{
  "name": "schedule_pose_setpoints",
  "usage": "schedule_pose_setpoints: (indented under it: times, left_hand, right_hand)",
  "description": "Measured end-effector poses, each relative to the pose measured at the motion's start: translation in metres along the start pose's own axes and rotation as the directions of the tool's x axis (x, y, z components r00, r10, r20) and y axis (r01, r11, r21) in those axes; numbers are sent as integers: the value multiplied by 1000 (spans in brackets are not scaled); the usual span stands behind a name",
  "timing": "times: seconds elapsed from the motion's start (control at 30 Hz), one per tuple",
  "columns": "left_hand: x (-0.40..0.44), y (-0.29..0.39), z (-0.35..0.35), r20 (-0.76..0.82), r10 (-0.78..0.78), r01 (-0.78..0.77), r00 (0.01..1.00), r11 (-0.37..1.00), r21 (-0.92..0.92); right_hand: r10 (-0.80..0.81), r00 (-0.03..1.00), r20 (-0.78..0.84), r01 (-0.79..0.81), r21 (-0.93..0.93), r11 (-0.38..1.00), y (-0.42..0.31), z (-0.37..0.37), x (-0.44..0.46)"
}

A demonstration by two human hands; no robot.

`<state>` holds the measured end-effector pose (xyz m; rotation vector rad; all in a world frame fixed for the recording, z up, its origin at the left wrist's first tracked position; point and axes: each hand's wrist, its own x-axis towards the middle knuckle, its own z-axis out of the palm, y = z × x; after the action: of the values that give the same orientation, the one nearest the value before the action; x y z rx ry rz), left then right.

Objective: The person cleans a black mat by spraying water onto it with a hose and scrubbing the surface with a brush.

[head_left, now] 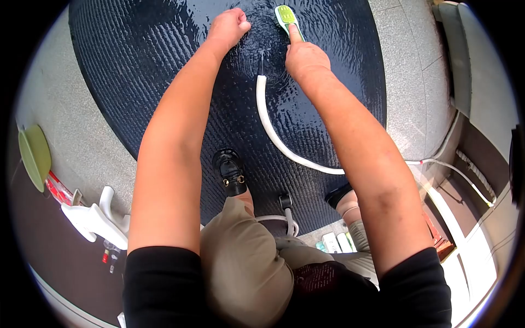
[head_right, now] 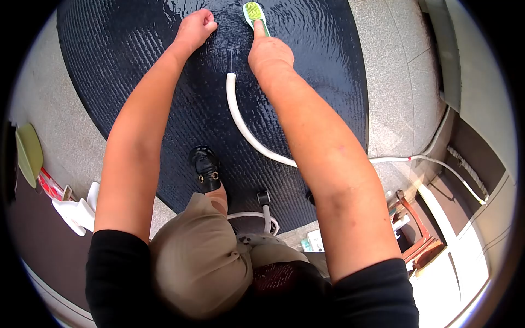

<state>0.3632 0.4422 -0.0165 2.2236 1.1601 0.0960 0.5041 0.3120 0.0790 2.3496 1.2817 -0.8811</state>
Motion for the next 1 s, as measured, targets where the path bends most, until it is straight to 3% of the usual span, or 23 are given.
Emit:
schedule_pose_setpoints:
  times: [0.07,0.13,0.2,0.23,0.27,0.33,0.4,0.47,0.53,0.63,0.8,0.87,1.0]
  left_hand:
    - [3,-13,15,4,-149,142,989,930,-340]
    - [0,-15,13,-6,-190,169,982,888,-427]
    - [-6,-16,12,69,-212,201,975,701,-685]
    - [-9,-17,10,50,-201,193,978,799,-570]
    - [-10,-16,9,50,-200,193,979,801,-567]
    - [-15,-8,5,-45,-60,44,997,954,-298]
    - [-13,-3,9,-49,-82,64,995,954,-291]
    - [-7,-4,14,-131,43,-43,990,999,-1]
    - [-5,1,15,-120,8,-6,993,1000,18]
    - [0,15,10,-74,-8,23,997,979,204]
    - [7,32,14,-36,-56,64,998,958,278]
    - [12,36,16,21,12,-20,1000,905,424]
    - [9,28,14,15,35,-38,999,934,355]
  right_hand:
    - [-1,1000,-3,1,2,1000,1,2,1]
    - [0,1000,-5,0,3,1000,1,3,1]
    - [-11,1000,-6,11,16,1000,2,2,1]
    - [-6,1000,-8,6,20,1000,3,2,0]
    - [-10,1000,-9,10,21,1000,3,2,0]
    - [-15,1000,-15,16,20,1000,2,2,2]
    - [-10,1000,-12,10,18,1000,2,3,2]
    - [-9,1000,-8,9,19,1000,2,3,1]
    - [-7,1000,-8,7,22,1000,2,3,1]
    - [1,1000,-14,-1,8,1000,1,3,1]
    - [8,1000,-9,-8,5,1000,0,1,-1]
    - [4,1000,7,-4,12,1000,-2,1,0]
    - [6,1000,-6,-6,-17,1000,-2,2,1]
